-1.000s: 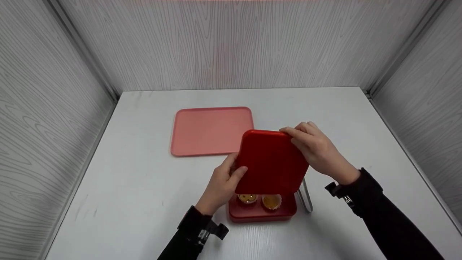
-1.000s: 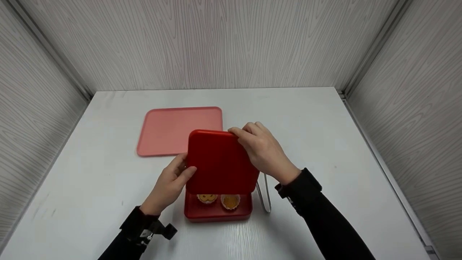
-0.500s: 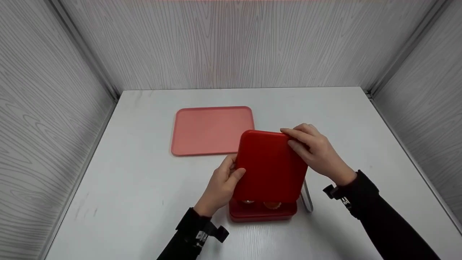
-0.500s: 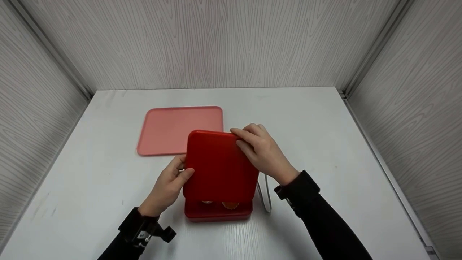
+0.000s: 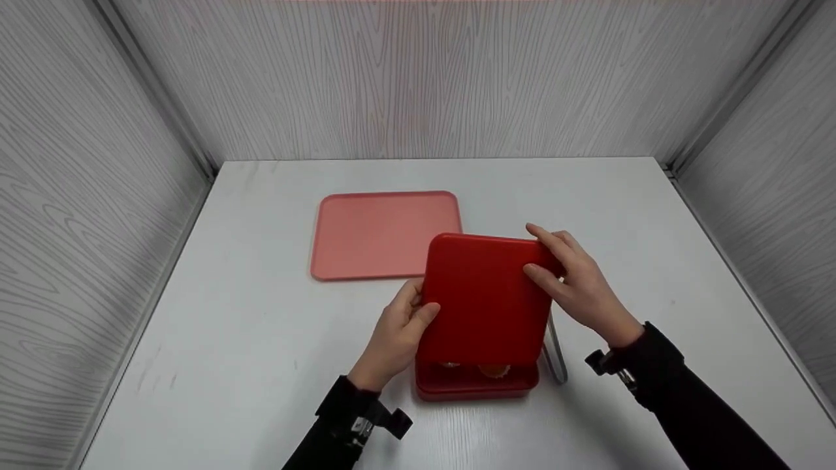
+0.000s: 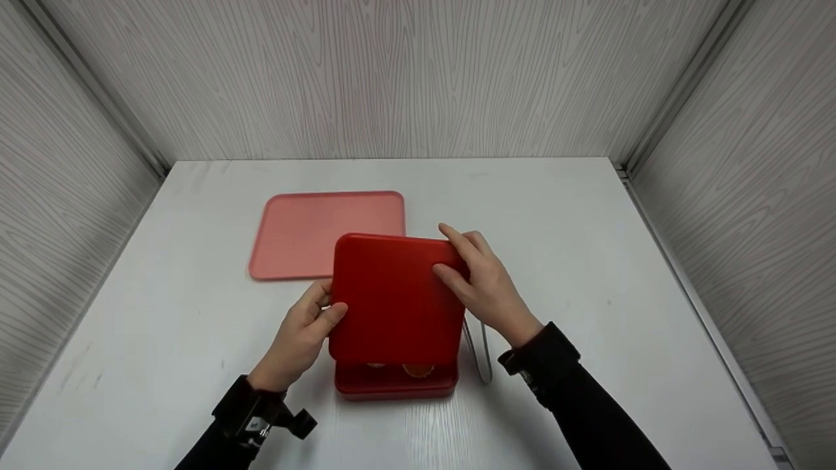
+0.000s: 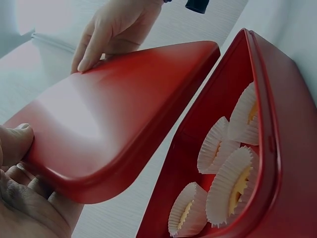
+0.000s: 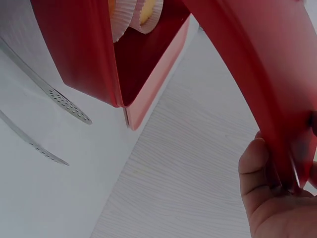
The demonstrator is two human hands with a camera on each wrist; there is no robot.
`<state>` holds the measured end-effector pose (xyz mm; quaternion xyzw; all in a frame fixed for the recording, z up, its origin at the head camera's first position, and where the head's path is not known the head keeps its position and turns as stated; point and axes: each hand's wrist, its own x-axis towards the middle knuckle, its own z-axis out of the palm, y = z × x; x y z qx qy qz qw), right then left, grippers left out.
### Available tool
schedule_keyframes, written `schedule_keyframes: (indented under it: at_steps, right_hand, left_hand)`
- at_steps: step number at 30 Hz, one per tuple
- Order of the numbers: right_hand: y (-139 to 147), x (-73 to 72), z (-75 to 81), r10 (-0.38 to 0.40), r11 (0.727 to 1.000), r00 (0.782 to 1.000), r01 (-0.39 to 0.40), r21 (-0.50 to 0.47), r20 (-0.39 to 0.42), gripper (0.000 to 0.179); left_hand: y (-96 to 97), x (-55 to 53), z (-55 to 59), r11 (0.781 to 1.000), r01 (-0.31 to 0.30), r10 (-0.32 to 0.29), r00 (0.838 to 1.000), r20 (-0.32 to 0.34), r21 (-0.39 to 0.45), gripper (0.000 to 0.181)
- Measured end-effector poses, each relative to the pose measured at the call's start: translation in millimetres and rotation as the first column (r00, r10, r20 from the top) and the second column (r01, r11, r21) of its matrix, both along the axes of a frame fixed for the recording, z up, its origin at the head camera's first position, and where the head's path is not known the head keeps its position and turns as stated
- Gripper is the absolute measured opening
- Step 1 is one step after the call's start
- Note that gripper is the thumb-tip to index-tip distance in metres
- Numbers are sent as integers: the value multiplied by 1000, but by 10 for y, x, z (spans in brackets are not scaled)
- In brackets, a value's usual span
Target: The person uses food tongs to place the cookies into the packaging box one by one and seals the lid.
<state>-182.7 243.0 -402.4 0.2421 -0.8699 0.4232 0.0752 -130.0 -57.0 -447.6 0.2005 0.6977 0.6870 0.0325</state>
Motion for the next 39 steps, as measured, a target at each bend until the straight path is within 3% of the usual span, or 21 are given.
schedule_keyframes:
  at_steps: [4,9,14,21,26,31,34,36,39]
  right_hand:
    - [22,15,-35,-18,999,994,23,-45,110,64]
    - [33,32,-82,11,989,967,27,-146,255,69]
    - [16,49,-158,54,975,941,22,-220,335,79]
    - [-21,109,-287,102,956,900,30,-292,425,92]
    - [-36,173,-393,103,957,876,41,-287,470,96]
    - [-40,232,-473,62,975,859,56,-215,507,98]
    - [-37,249,-514,43,983,850,57,-173,524,98]
    - [-31,255,-539,29,988,849,54,-142,528,98]
    - [-20,264,-569,1,994,852,56,-92,524,98]
  left_hand:
    - [0,3,-1,1000,-6,5,999,34,4,37]
    - [-7,5,0,999,-12,9,994,106,31,37]
    - [-26,-7,-11,998,-32,20,983,184,62,42]
    - [-35,1,-5,993,-61,37,971,237,96,42]
    - [-36,-5,-20,990,-93,62,959,277,101,43]
    - [-45,-12,-46,989,-106,72,952,297,100,52]
    - [-45,-7,-66,994,-103,88,960,265,43,63]
    - [-37,-1,-84,994,-100,106,969,223,-37,65]
    - [-27,6,-118,972,-117,148,978,145,-203,65]
